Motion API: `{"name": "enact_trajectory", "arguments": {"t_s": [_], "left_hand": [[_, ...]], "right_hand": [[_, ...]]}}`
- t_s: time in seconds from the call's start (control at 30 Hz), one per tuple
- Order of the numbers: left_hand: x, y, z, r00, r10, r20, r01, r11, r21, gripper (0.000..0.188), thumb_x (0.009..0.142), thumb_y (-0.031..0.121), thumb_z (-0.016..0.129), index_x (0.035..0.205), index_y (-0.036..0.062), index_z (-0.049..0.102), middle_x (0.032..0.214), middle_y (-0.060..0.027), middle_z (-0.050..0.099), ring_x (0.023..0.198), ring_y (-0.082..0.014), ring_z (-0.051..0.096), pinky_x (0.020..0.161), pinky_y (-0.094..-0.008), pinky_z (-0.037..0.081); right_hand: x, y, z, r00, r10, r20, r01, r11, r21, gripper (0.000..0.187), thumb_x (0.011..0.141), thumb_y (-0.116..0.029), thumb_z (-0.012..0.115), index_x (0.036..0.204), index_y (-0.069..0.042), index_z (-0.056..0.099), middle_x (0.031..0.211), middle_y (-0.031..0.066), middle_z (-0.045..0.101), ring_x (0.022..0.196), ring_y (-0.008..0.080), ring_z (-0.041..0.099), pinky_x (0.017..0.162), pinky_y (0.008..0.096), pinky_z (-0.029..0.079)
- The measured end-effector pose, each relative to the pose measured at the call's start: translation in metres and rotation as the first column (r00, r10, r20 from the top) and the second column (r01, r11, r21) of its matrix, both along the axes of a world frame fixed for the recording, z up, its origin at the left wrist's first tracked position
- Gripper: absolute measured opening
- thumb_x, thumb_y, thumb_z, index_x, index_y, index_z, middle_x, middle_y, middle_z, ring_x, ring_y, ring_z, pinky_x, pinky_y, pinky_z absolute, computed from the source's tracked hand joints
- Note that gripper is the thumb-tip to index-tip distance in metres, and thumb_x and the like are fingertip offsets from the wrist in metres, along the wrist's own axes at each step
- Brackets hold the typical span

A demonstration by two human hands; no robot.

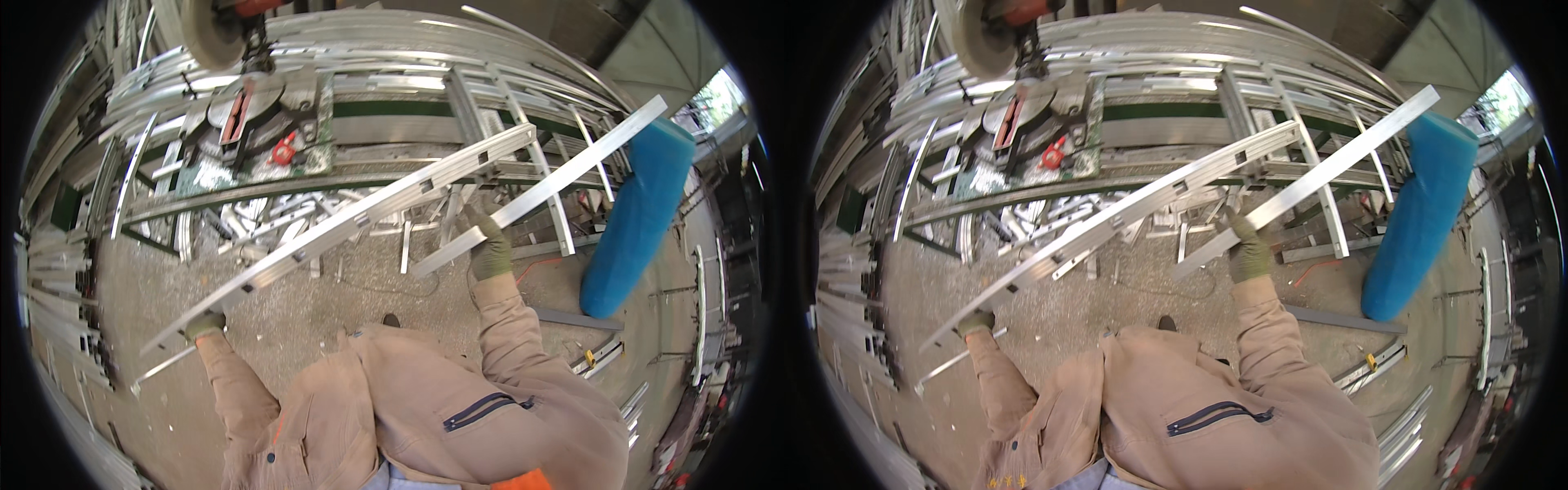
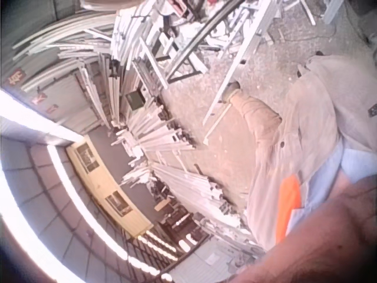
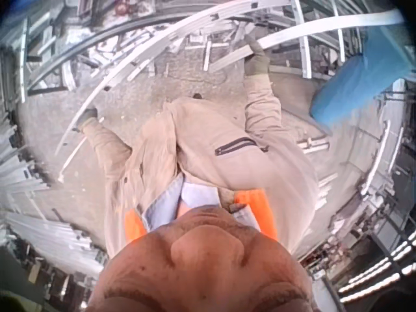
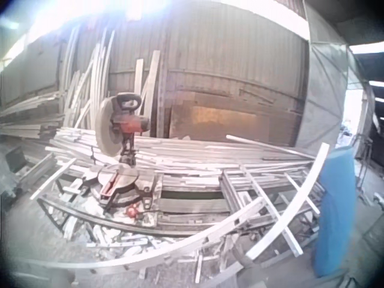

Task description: The person uses a chop saw to cut aluminum profiles into shorter pieces. They repeatedly position a profile on the saw, lower the blade to cut, then remove the cut piece and place it aside. The process is repeated multiple times with different profile lengths.

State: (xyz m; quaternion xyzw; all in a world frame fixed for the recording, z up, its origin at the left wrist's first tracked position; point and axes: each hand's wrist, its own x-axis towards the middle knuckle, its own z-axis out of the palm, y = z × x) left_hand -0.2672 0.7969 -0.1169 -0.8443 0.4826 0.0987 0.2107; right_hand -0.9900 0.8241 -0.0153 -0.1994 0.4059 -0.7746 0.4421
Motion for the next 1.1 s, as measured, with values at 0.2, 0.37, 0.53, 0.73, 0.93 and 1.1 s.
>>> {"name": "enact_trajectory", "arguments": {"t_s": [0.2, 0.37, 0.53, 0.73, 0.93, 1.1], "left_hand": [[-0.029, 0.018, -0.037, 0.983, 0.087, -0.162, -0.114, 0.980, -0.162, 0.068, 0.111, 0.052, 0.069, 0.167, 0.0122, 0.066, 0.168, -0.0193, 0.069, 0.154, -0.0394, 0.066, 0.128, -0.0530, 0.053], [-0.056, 0.045, -0.061, 0.819, 0.387, -0.424, -0.507, 0.833, -0.220, 0.072, 0.109, 0.049, 0.075, 0.165, 0.0049, 0.064, 0.166, -0.0215, 0.070, 0.149, -0.0384, 0.068, 0.126, -0.0509, 0.054], [-0.082, 0.073, -0.071, 0.342, 0.578, -0.741, -0.923, 0.354, -0.150, 0.077, 0.107, 0.046, 0.082, 0.163, -0.0023, 0.063, 0.164, -0.0238, 0.070, 0.144, -0.0374, 0.071, 0.124, -0.0488, 0.056], [-0.120, 0.086, -0.069, 0.031, 0.540, -0.841, -0.999, -0.005, -0.040, 0.083, 0.105, 0.042, 0.090, 0.162, -0.0110, 0.061, 0.161, -0.0265, 0.071, 0.138, -0.0363, 0.074, 0.121, -0.0462, 0.058], [-0.259, 0.011, 0.061, 0.063, -0.506, -0.860, -0.395, 0.778, -0.487, 0.057, 0.111, 0.032, 0.084, 0.158, 0.0029, 0.073, 0.154, -0.0190, 0.078, 0.142, -0.0268, 0.072, 0.122, -0.0407, 0.057], [-0.324, -0.035, 0.213, -0.079, -0.321, -0.944, 0.004, 0.947, -0.322, 0.057, 0.110, 0.040, 0.083, 0.154, 0.0056, 0.076, 0.130, -0.0096, 0.087, 0.114, -0.0221, 0.083, 0.099, -0.0379, 0.065]], "right_hand": [[0.016, -0.029, 0.031, 0.999, 0.037, 0.016, -0.032, 0.971, -0.236, 0.032, 0.105, -0.010, 0.085, 0.134, -0.015, 0.074, 0.137, 0.0060, 0.074, 0.130, 0.0276, 0.075, 0.114, 0.0534, 0.065], [0.020, -0.038, 0.044, 0.999, 0.022, 0.029, -0.014, 0.963, -0.268, 0.028, 0.105, -0.013, 0.086, 0.131, -0.013, 0.076, 0.131, 0.0030, 0.075, 0.130, 0.0252, 0.071, 0.120, 0.0474, 0.058], [0.034, -0.040, 0.064, 0.999, -0.019, -0.038, 0.012, 0.987, -0.159, 0.035, 0.105, -0.011, 0.085, 0.136, -0.011, 0.070, 0.137, 0.0045, 0.069, 0.129, 0.0233, 0.068, 0.114, 0.0438, 0.060], [0.059, -0.034, 0.108, 0.988, -0.017, -0.151, -0.016, 0.977, -0.213, 0.032, 0.102, -0.009, 0.084, 0.130, -0.010, 0.068, 0.126, 0.0043, 0.068, 0.119, 0.0221, 0.070, 0.108, 0.0431, 0.060], [0.120, -0.047, 0.183, 0.911, 0.189, -0.367, -0.277, 0.939, -0.205, 0.042, 0.090, -0.014, 0.092, 0.123, -0.010, 0.067, 0.120, 0.0023, 0.063, 0.114, 0.0202, 0.065, 0.106, 0.0414, 0.055], [0.173, -0.053, 0.246, 0.747, 0.443, -0.496, -0.553, 0.828, -0.094, 0.050, 0.090, -0.019, 0.097, 0.131, -0.008, 0.070, 0.140, 0.0058, 0.067, 0.127, 0.0219, 0.065, 0.113, 0.0426, 0.054]]}}
